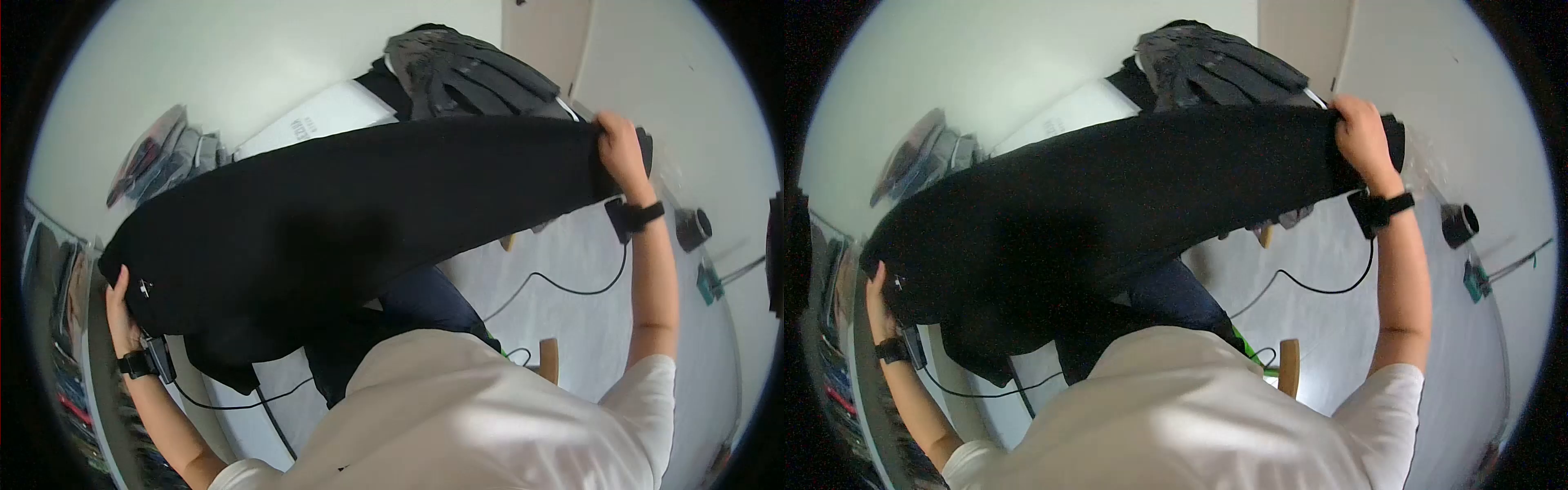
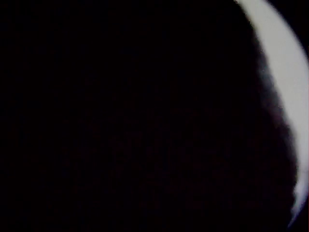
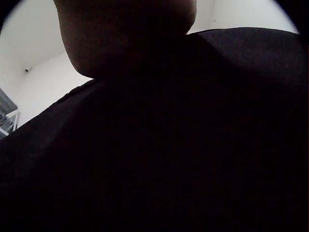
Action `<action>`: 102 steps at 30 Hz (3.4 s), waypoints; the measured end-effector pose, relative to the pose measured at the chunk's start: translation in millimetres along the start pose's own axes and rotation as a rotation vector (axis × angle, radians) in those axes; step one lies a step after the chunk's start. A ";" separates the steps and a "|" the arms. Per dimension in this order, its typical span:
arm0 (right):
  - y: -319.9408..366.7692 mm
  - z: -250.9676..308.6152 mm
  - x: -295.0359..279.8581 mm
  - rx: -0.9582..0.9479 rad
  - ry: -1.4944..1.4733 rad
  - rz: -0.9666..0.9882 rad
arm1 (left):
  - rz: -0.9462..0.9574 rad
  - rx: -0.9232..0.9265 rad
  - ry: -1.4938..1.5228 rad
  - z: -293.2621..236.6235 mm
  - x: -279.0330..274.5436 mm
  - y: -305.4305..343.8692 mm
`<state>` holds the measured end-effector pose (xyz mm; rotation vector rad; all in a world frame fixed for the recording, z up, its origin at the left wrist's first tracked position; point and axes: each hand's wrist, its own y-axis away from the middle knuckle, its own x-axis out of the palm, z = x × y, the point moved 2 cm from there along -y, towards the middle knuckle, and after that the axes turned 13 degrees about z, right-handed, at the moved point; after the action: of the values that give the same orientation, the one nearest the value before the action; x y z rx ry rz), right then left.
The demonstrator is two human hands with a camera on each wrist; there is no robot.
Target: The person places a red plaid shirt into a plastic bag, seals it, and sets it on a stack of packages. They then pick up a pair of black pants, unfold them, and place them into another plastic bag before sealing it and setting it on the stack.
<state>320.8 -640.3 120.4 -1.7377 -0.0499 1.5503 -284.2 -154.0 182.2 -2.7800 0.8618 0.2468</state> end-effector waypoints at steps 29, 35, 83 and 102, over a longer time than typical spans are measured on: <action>-132.7 -56.7 190.2 0.518 -0.330 0.246 | 0.385 0.194 -0.835 107.0 193.1 33.6; -147.0 -1.9 156.6 0.486 -0.387 0.216 | 0.125 0.204 -1.028 129.5 227.4 29.7; -74.1 401.4 118.3 -0.906 -0.775 1.381 | -0.055 0.315 -0.779 154.7 206.5 72.2; -176.4 342.1 278.1 -0.678 -0.187 0.853 | -0.008 0.502 -0.842 177.0 209.1 63.2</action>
<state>179.2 -200.2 12.0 -2.2853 0.1002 2.5291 -166.9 -271.4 -44.8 -1.9216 0.5719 0.9561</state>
